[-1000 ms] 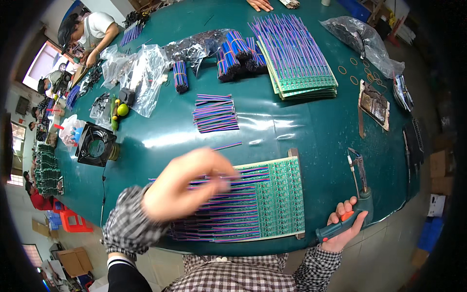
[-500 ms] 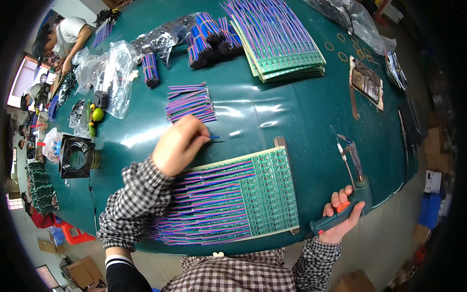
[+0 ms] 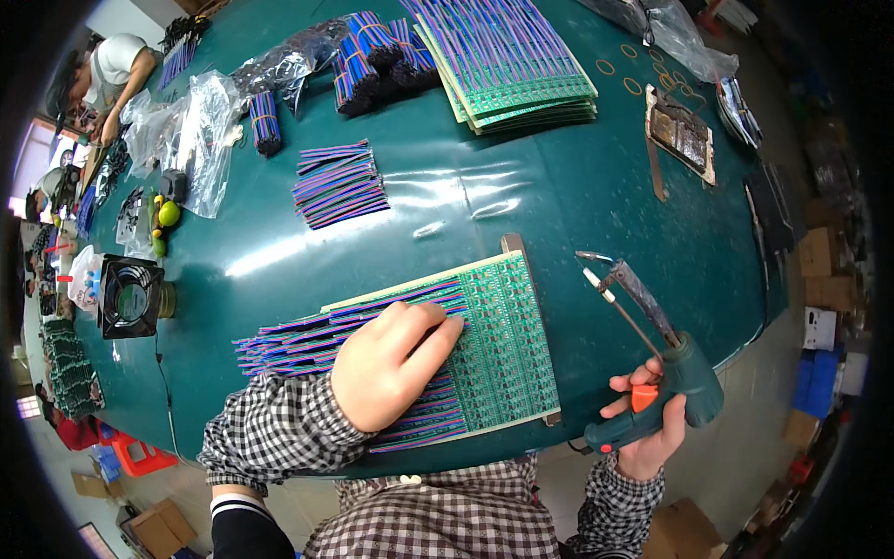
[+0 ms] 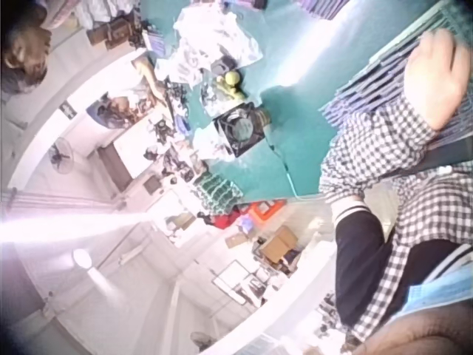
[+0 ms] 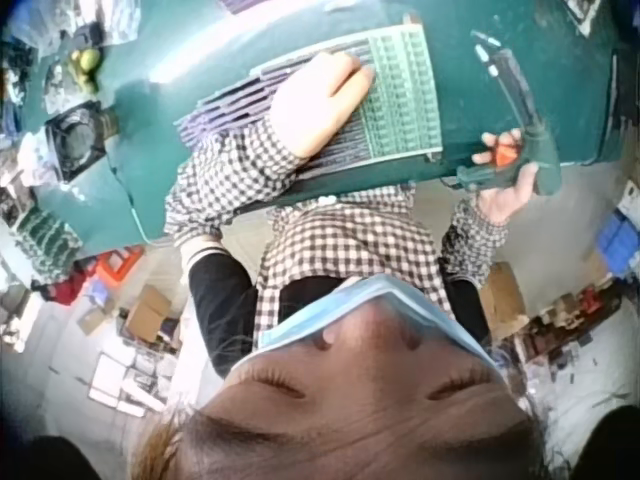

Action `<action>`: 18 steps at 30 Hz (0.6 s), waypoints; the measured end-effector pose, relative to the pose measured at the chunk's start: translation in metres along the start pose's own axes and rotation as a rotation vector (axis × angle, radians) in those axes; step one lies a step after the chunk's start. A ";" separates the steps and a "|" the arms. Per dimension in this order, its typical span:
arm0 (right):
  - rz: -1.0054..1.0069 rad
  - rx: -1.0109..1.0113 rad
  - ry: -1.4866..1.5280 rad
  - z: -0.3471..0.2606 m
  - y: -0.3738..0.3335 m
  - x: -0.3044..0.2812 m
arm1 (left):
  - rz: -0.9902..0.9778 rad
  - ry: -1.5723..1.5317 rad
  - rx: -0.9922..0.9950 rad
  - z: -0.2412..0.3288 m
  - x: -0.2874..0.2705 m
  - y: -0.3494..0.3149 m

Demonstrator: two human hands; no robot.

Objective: The person solders ribbon cables onto circuit boards using a soldering tool, picking up cables from the table and attaching them to the boards.

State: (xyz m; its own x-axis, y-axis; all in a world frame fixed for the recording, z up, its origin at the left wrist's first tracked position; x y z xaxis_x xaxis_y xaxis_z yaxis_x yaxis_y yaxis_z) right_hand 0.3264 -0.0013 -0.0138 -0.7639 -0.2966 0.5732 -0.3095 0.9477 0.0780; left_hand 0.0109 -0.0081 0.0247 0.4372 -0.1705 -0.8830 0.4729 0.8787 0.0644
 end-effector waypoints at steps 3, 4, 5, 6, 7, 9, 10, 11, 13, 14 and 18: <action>0.051 0.016 -0.140 -0.007 -0.013 0.004 | -0.033 0.122 0.014 -0.001 0.012 0.003; 0.049 0.027 -0.159 -0.008 -0.017 0.005 | -0.010 0.156 0.033 -0.001 0.012 0.003; 0.054 0.027 -0.160 -0.009 -0.019 0.007 | 0.013 0.188 0.052 -0.001 0.012 0.004; 0.045 0.034 -0.204 -0.010 -0.021 0.010 | 0.047 0.196 0.058 -0.001 0.013 0.005; 0.035 0.040 -0.245 -0.011 -0.021 0.014 | 0.044 0.195 0.061 -0.002 0.014 0.006; 0.047 0.039 -0.254 -0.010 -0.018 0.021 | 0.064 0.204 0.074 -0.007 0.016 0.009; 0.034 0.031 -0.288 -0.009 -0.018 0.022 | 0.063 0.203 0.074 -0.008 0.016 0.009; 0.017 0.022 -0.319 -0.009 -0.017 0.024 | 0.056 0.211 0.072 -0.008 0.016 0.010; 0.041 0.074 -0.297 -0.012 -0.014 0.028 | 0.069 0.258 0.068 -0.009 0.010 0.006; 0.057 0.110 -0.277 -0.008 -0.007 0.026 | 0.065 0.219 0.062 -0.011 0.007 0.006; 0.197 0.007 0.065 0.010 0.009 -0.006 | 0.183 -0.060 0.020 -0.025 -0.012 0.003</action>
State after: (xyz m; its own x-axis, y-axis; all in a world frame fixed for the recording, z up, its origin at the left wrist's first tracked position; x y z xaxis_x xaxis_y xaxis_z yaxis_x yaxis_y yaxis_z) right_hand 0.3225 0.0079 -0.0248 -0.7719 -0.0971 0.6283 -0.1618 0.9857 -0.0465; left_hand -0.0120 0.0073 0.0234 0.5619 -0.0350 -0.8265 0.3960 0.8886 0.2316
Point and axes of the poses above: each hand's wrist, its own y-axis towards the middle knuckle, its own x-axis out of the palm, z = x × y, the point moved 2 cm from there along y, towards the middle knuckle, and after that the axes turned 15 degrees about -z, right-handed, at the moved point
